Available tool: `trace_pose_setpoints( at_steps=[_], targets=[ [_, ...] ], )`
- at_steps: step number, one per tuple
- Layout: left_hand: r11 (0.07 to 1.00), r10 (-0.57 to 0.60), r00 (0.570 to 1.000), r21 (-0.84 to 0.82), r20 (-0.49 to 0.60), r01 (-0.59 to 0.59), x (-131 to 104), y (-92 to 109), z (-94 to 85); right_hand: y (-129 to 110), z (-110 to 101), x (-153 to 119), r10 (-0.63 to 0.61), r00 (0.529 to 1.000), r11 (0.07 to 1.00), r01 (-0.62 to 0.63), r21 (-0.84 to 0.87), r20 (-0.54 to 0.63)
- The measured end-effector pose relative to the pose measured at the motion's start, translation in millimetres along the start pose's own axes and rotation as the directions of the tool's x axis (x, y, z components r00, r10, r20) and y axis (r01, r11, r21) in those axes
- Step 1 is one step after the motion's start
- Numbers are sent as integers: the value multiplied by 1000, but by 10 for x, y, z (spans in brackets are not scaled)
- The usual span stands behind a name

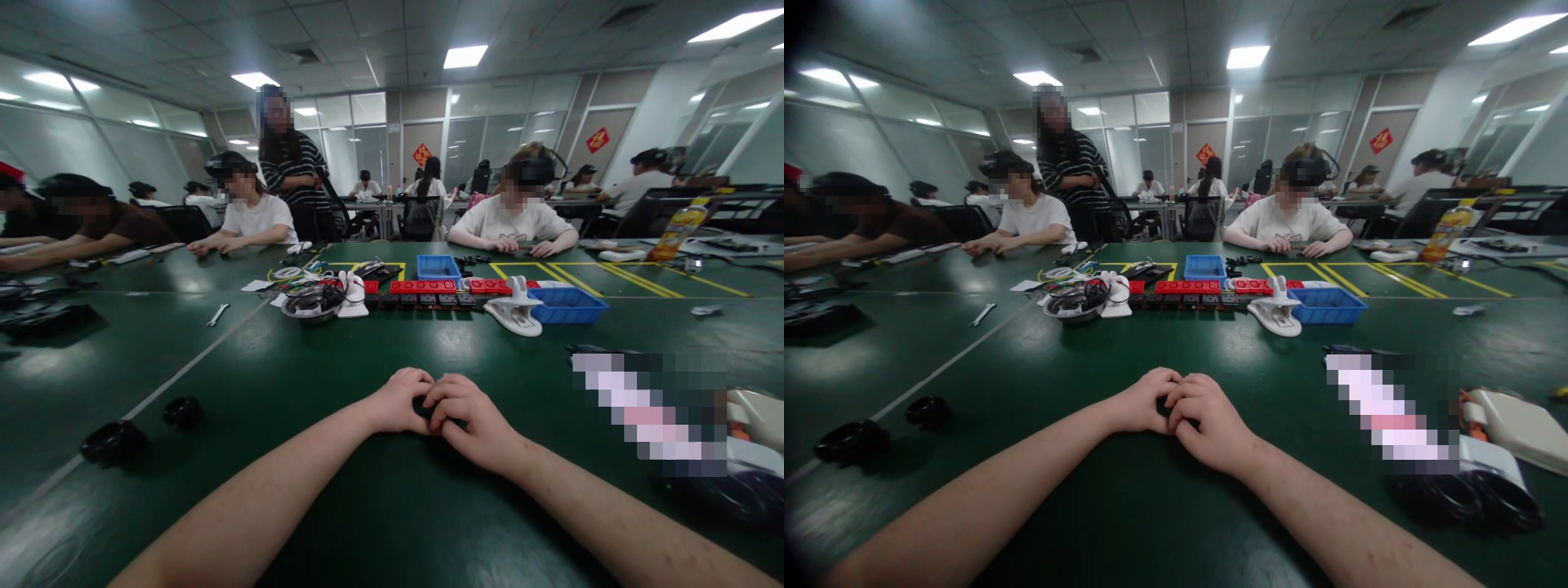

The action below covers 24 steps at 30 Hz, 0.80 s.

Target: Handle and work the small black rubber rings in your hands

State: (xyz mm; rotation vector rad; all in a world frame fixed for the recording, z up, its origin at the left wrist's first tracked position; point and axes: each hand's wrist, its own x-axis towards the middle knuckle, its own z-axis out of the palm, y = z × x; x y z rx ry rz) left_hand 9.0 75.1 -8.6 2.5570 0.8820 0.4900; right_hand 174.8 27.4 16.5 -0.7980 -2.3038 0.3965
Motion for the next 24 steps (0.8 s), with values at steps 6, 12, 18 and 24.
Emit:
trace_pose_setpoints(
  at_steps=[6, 12, 18, 24],
  targets=[
    [1000, -3, 1000, 28, -4, 3, -4, -4, 35, -57, 60, -48, -26, 999, 1000, 26, -11, -19],
    [1000, -8, 1000, 28, -30, 9, -25, 63, 2, -12, -40, -66, 17, 989, 994, -33, -108, -148],
    [989, -91, 988, 101, -123, 104, -30, 167, 66, 61, 17, -33, 273, 944, 908, -316, -275, -184],
    [976, -67, 985, 193, -161, 98, -13, 206, 134, 48, 121, -15, 365, 920, 852, -393, -346, -147]
  ],
)
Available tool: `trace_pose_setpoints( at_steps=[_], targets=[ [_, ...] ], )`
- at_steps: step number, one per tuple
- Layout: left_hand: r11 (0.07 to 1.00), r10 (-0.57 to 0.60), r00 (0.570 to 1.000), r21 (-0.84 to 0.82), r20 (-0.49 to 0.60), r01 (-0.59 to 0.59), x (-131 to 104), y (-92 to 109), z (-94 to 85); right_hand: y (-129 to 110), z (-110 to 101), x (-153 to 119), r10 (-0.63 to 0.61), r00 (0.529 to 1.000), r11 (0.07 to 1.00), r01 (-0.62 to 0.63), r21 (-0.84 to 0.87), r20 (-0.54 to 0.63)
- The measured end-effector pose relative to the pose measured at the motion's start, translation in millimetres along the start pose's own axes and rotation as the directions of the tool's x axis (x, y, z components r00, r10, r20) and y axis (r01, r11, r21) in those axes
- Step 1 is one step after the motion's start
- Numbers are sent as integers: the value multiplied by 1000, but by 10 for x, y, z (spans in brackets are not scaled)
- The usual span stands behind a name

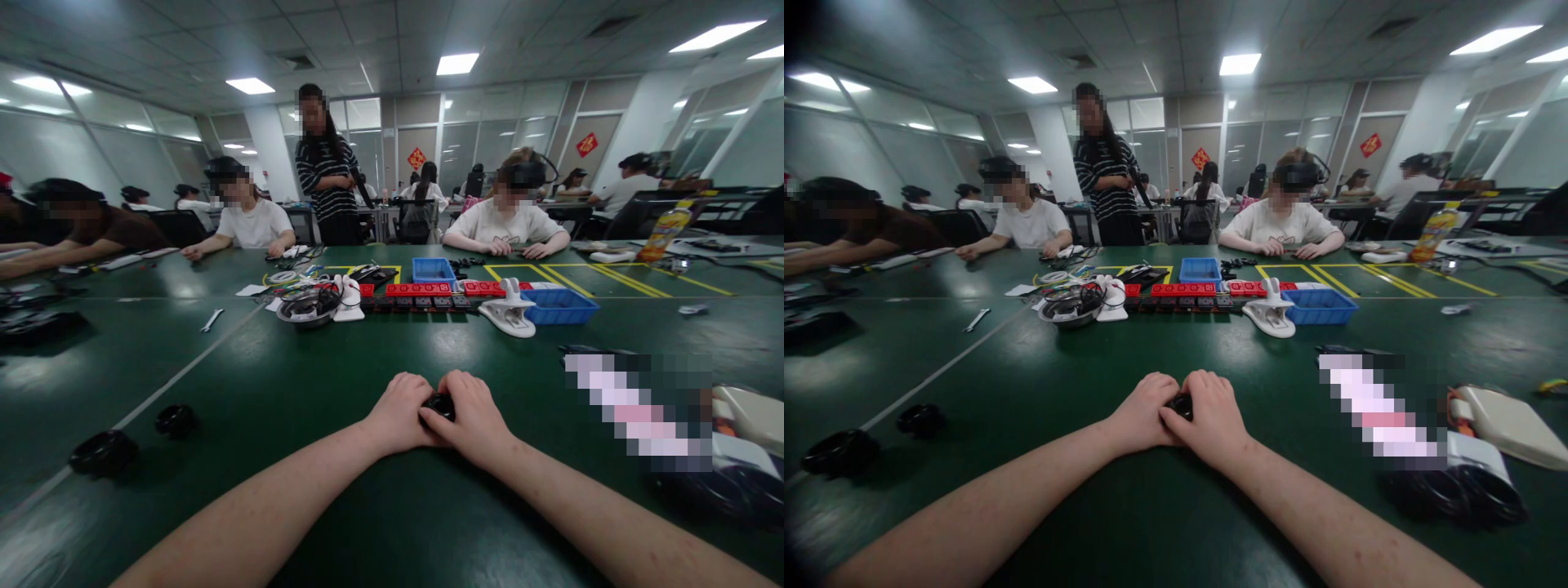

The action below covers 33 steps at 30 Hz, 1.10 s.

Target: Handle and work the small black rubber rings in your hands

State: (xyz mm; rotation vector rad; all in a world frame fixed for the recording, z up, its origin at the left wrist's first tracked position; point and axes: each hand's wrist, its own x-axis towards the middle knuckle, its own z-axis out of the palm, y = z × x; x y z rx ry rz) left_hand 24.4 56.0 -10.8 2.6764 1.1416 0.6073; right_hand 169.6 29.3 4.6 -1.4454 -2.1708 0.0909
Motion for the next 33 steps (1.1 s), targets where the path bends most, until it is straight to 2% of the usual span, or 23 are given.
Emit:
trace_pose_setpoints(
  at_steps=[4, 9, 18, 22, 26, 33],
  targets=[
    [999, 32, 999, -23, -15, -32, 7, -14, 2, 6, -12, 2, -19, 1000, 1000, 19, 3, -11],
    [990, 43, 999, -132, 10, -41, 15, -56, -2, 8, -28, -8, -61, 998, 997, 61, 37, 11],
    [962, 98, 990, -264, 103, -68, 39, -160, -38, 28, -72, 7, -209, 977, 951, 195, 240, 36],
    [958, 131, 982, -272, 135, -91, 57, -203, -32, 36, -95, 7, -323, 946, 880, 295, 373, 14],
    [961, 152, 976, -252, 156, -109, 76, -220, -25, -3, -96, -14, -426, 905, 825, 384, 415, 9],
    [971, 82, 986, -237, 147, -45, 49, -188, -39, -21, -63, -72, -430, 902, 818, 404, 410, -31]
  ],
)
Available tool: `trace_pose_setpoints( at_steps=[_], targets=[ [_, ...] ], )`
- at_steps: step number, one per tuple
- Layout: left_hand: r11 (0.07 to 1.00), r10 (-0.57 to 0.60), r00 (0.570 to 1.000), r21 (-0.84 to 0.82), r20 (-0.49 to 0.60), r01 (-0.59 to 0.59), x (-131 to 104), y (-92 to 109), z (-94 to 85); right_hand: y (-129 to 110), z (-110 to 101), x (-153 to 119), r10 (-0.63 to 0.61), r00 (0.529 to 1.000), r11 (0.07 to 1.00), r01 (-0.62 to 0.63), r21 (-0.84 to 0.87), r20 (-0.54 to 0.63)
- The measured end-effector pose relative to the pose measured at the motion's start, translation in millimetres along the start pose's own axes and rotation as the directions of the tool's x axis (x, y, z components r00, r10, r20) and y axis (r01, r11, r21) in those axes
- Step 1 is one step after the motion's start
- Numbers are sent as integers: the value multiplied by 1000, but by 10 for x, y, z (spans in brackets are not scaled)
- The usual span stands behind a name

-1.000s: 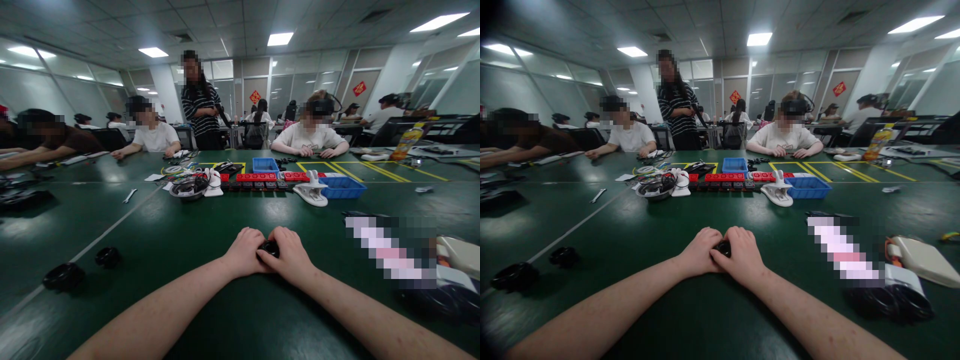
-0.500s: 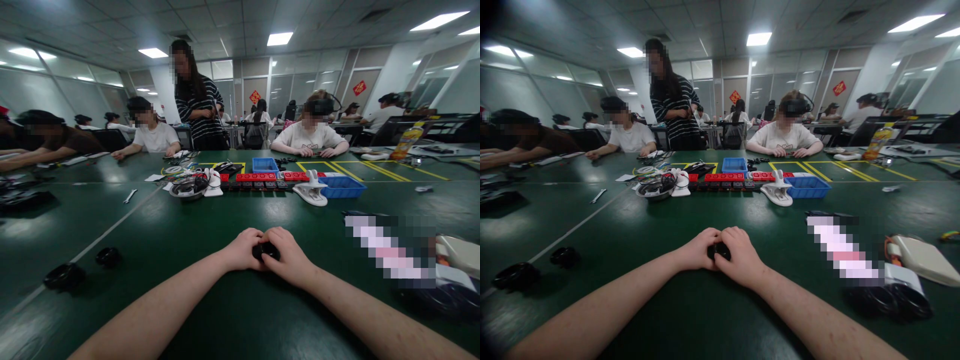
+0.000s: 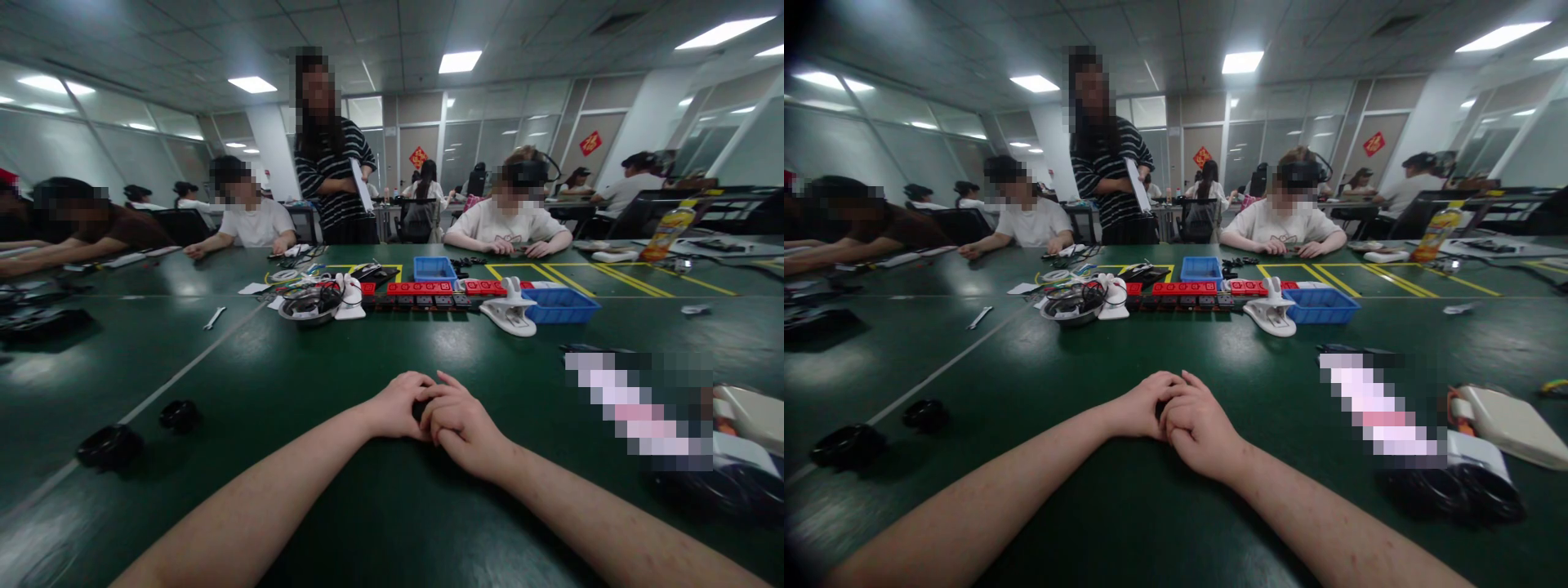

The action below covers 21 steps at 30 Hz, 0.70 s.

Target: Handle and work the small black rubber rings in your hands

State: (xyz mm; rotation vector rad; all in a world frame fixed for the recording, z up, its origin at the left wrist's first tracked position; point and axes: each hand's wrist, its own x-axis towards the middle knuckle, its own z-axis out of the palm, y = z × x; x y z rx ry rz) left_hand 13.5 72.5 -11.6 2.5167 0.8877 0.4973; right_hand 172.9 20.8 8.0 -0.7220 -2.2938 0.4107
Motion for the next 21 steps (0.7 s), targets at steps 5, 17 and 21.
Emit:
trace_pose_setpoints(
  at_steps=[5, 17, 21],
  targets=[
    [1000, 18, 999, 12, -29, -17, -31, 31, 1, -23, -95, 14, 52, 994, 994, -60, -89, -92],
    [973, -68, 990, 211, -122, 93, -21, 106, 80, -16, -106, 99, 374, 927, 875, -345, -338, 22],
    [969, -97, 985, 212, -141, 126, -27, 108, 39, -16, -126, 107, 373, 927, 883, -346, -316, 26]
  ],
)
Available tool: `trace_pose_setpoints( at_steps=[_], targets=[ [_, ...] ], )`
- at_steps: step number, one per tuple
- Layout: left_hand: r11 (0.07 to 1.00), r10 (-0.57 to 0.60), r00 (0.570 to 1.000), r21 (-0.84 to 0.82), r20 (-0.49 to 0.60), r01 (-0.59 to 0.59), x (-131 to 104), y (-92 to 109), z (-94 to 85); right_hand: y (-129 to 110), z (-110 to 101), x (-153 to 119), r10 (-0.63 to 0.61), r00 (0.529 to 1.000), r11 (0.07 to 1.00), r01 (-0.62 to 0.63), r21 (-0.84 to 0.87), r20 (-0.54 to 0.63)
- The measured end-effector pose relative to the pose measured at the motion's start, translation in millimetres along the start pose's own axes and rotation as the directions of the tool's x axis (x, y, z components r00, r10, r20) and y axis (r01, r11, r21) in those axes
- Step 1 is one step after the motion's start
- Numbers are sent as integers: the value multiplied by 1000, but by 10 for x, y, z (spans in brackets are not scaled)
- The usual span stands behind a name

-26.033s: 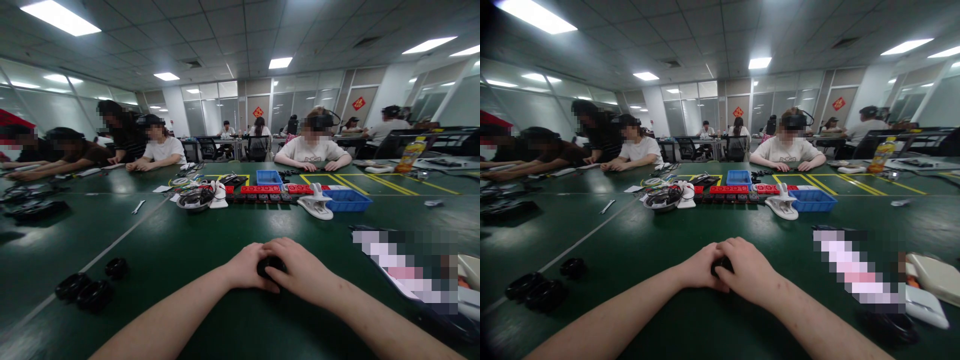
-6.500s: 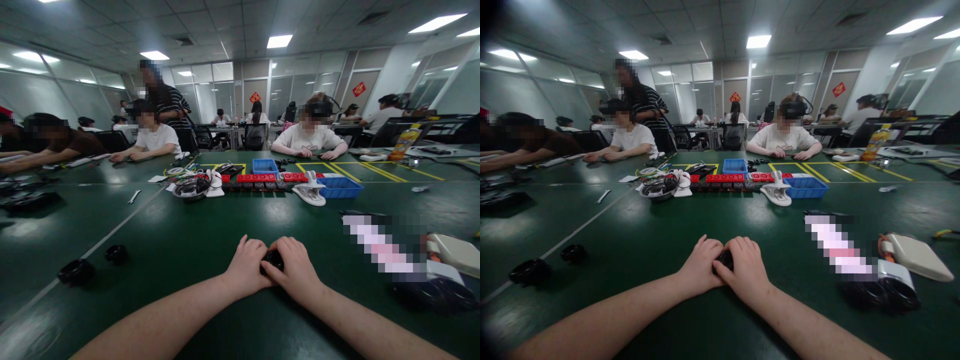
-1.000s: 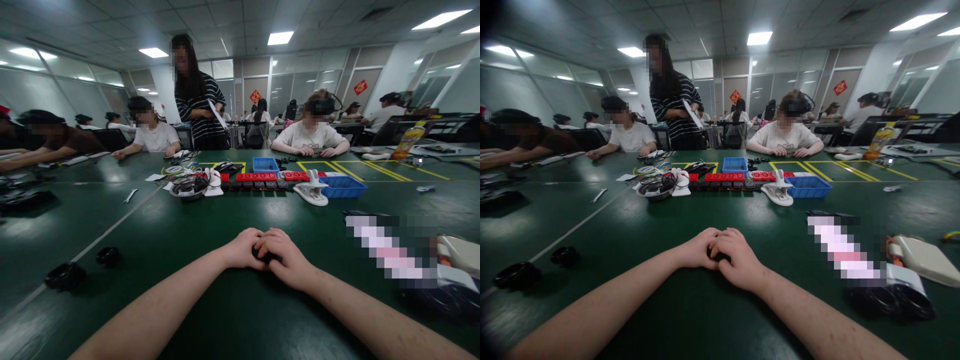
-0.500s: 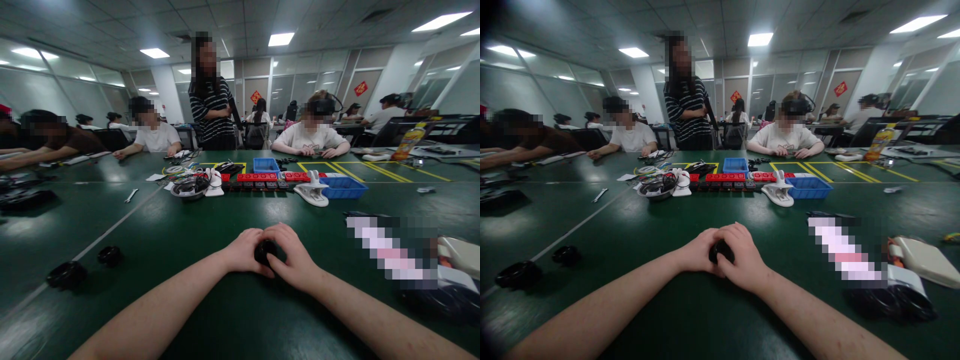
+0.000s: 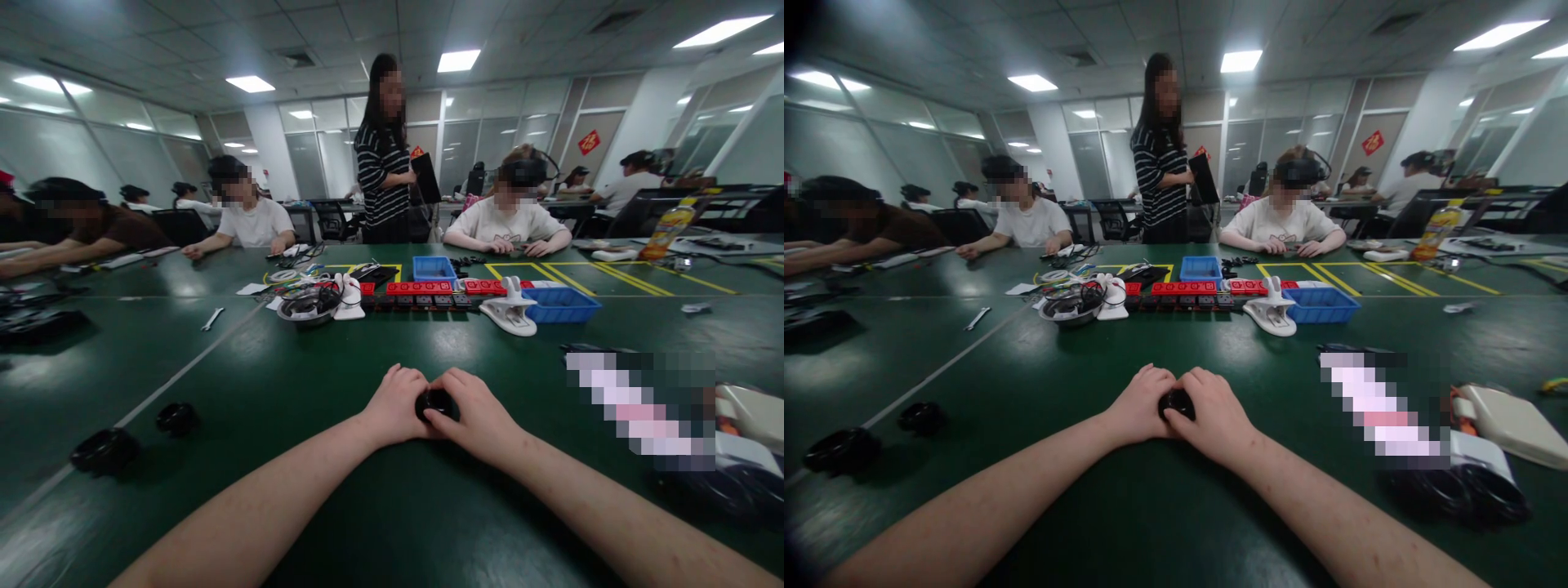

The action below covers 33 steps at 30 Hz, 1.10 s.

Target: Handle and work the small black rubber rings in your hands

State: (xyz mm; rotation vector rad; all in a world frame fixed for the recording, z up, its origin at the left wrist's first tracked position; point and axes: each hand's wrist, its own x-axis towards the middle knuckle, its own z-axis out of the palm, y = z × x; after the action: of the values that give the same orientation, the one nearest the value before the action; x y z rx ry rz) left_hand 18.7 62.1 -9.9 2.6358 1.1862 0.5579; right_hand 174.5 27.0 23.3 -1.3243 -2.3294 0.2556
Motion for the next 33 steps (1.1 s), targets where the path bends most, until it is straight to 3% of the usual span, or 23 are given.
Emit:
trace_pose_setpoints(
  at_steps=[4, 11, 18, 24, 28, 33],
  targets=[
    [999, -1, 1000, -52, 7, 1, 12, -15, -29, 14, -13, 2, -28, 1000, 999, 28, 39, -6],
    [973, 133, 988, -198, 77, -116, 36, -87, -63, 35, -4, -20, -188, 982, 965, 186, 185, -5],
    [967, 190, 977, -187, 93, -171, 45, -170, 3, 58, 61, -13, -329, 944, 899, 323, 295, -29],
    [975, 165, 980, -169, 109, -146, 48, -159, 5, 59, 44, -17, -362, 930, 889, 364, 277, -58],
    [977, 132, 986, -184, 105, -111, 28, -122, -47, 19, -99, -40, -306, 944, 923, 327, 204, -126],
    [992, 67, 995, -112, 78, -58, 5, -62, -61, -6, -193, -18, -37, 986, 993, 54, 102, -165]
  ],
)
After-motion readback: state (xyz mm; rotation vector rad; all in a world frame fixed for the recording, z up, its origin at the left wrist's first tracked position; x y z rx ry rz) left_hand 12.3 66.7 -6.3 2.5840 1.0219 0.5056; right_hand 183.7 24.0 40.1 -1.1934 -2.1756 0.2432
